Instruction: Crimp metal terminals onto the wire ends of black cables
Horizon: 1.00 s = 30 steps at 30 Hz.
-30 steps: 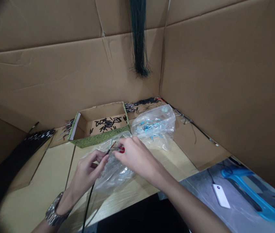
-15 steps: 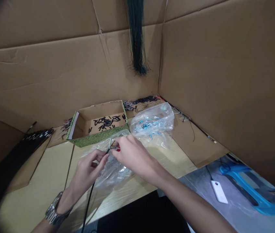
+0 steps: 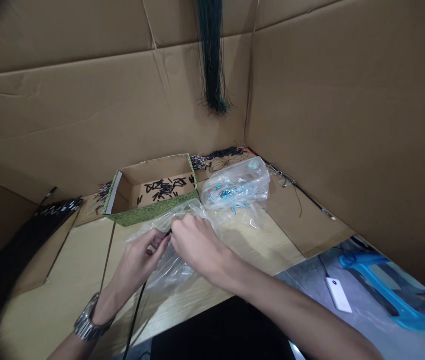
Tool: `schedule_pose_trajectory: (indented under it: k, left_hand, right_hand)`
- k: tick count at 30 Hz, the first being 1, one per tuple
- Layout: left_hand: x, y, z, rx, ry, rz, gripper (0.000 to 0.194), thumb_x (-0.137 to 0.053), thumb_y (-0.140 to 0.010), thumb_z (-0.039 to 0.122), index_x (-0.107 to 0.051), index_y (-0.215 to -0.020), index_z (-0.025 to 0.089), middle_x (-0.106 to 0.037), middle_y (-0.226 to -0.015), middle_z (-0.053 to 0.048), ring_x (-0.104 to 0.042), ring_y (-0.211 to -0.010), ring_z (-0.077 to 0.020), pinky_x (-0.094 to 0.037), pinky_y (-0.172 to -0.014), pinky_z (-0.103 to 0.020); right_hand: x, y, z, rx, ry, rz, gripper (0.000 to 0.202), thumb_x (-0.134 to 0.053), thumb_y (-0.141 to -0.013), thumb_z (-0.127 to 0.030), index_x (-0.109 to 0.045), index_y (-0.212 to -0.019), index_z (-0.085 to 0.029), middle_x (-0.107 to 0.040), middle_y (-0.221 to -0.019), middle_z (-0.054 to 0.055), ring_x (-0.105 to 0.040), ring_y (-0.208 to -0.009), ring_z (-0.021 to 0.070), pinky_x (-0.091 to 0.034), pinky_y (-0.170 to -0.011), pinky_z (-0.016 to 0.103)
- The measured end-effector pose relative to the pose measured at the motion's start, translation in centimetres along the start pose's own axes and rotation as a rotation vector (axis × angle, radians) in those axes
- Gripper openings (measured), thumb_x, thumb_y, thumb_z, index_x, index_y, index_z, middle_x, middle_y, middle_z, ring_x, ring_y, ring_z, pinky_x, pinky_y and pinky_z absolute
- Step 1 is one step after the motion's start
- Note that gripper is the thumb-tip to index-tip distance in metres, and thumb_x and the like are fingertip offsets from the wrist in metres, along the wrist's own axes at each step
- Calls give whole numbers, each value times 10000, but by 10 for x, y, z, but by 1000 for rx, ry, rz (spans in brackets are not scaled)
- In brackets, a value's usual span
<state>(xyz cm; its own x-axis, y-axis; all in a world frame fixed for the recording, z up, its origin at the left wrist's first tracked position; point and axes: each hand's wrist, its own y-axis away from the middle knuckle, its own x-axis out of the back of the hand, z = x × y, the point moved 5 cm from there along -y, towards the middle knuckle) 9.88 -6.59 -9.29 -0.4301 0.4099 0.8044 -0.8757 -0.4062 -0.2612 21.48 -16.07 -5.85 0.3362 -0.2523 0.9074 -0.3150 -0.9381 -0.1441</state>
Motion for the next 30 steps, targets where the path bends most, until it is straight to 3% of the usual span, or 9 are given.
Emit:
schedule_pose_trajectory:
  k: [13,23,27,30]
  left_hand:
    - [-3,1,-1,-4,-12,-47,219,-480,-996,292,-510,-806,188,-521,-703,17,-489,-616,-134,-363,-609,-261]
    - [-8,-2,-6,38,36,-91,215,-493,-984,282,-511,-794,184,-520,-700,15,-489,-630,-140,-351,-613,-269]
    - [-6,-6,-12,87,89,-65,215,-498,-976,298,-539,-802,179,-550,-696,7,-505,-626,-143,-373,-607,-267]
    - [-2,-8,-16,134,173,-51,235,-508,-979,343,-558,-823,175,-595,-727,0,-539,-618,-134,-410,-578,-249]
  right_hand:
    - [-2,-3,3,13,22,-5,144,-546,-889,-176,-677,-876,-116,-622,-763,101,-509,-645,162,-191,-559,313]
    - [-18,-8,5,41,7,-43,183,-488,-891,-122,-670,-900,-110,-609,-777,92,-483,-655,161,-207,-579,314]
    - [-28,-13,13,35,-5,-72,247,-455,-837,-27,-683,-876,-117,-598,-771,81,-469,-653,153,-214,-585,307]
    - [-27,-15,25,-25,-12,-32,204,-490,-849,-71,-689,-865,-114,-600,-760,84,-463,-632,151,-206,-579,307]
